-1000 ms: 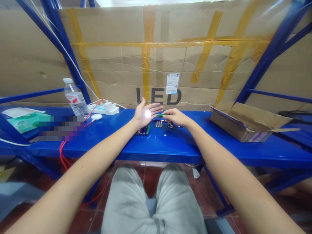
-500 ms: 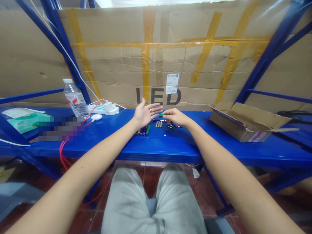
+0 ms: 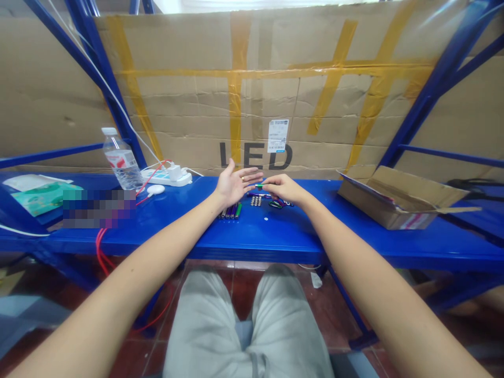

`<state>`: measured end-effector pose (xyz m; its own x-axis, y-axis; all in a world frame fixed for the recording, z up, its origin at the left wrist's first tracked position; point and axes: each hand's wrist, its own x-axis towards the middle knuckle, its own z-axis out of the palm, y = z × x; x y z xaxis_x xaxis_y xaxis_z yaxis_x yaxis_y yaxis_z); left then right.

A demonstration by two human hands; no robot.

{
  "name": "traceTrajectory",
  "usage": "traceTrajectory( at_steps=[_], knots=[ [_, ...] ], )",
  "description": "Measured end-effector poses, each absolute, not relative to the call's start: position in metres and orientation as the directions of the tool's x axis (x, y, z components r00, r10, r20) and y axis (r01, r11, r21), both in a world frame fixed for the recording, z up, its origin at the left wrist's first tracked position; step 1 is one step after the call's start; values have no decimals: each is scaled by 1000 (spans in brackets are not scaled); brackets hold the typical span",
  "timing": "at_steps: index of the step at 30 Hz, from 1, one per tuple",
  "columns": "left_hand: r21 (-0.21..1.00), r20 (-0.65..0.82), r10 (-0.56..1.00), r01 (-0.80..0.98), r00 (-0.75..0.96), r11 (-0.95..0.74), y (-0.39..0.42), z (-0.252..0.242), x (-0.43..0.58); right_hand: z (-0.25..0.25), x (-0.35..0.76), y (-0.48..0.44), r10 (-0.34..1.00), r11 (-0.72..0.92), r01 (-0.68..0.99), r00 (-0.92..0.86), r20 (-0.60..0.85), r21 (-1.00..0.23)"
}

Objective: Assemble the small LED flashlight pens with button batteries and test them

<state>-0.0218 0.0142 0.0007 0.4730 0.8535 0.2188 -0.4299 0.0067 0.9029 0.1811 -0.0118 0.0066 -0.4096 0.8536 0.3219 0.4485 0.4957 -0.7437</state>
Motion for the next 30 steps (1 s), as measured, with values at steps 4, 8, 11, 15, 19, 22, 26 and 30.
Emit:
traceTrajectory(
  at_steps=[4,8,11,15,19,22,26,30],
  knots=[
    [908,215,856,-420,471,3,14,1,-22,6,182,-11,847,507,454,-419,326,-733],
    [907,220,851,-421,476,1,14,1,-22,7,183,-11,836,527,452,-426,345,-719],
    [911,220,854,-413,472,-6,13,1,-22,7,183,-11,833,533,454,-430,349,-714],
    [906,230,850,-423,474,-9,13,2,-22,7,182,-11,841,519,456,-423,337,-723],
    [909,248,838,-417,485,-28,12,2,-22,8,182,-12,842,518,466,-427,331,-717],
    [939,275,836,-321,475,-127,12,0,-19,8,183,-11,838,528,469,-426,342,-708],
    [909,384,825,-11,415,-417,16,-8,-15,4,184,-7,859,481,468,-423,290,-742],
    [820,458,780,138,426,-556,23,-12,-15,4,184,-2,895,389,503,-405,188,-772]
  ],
)
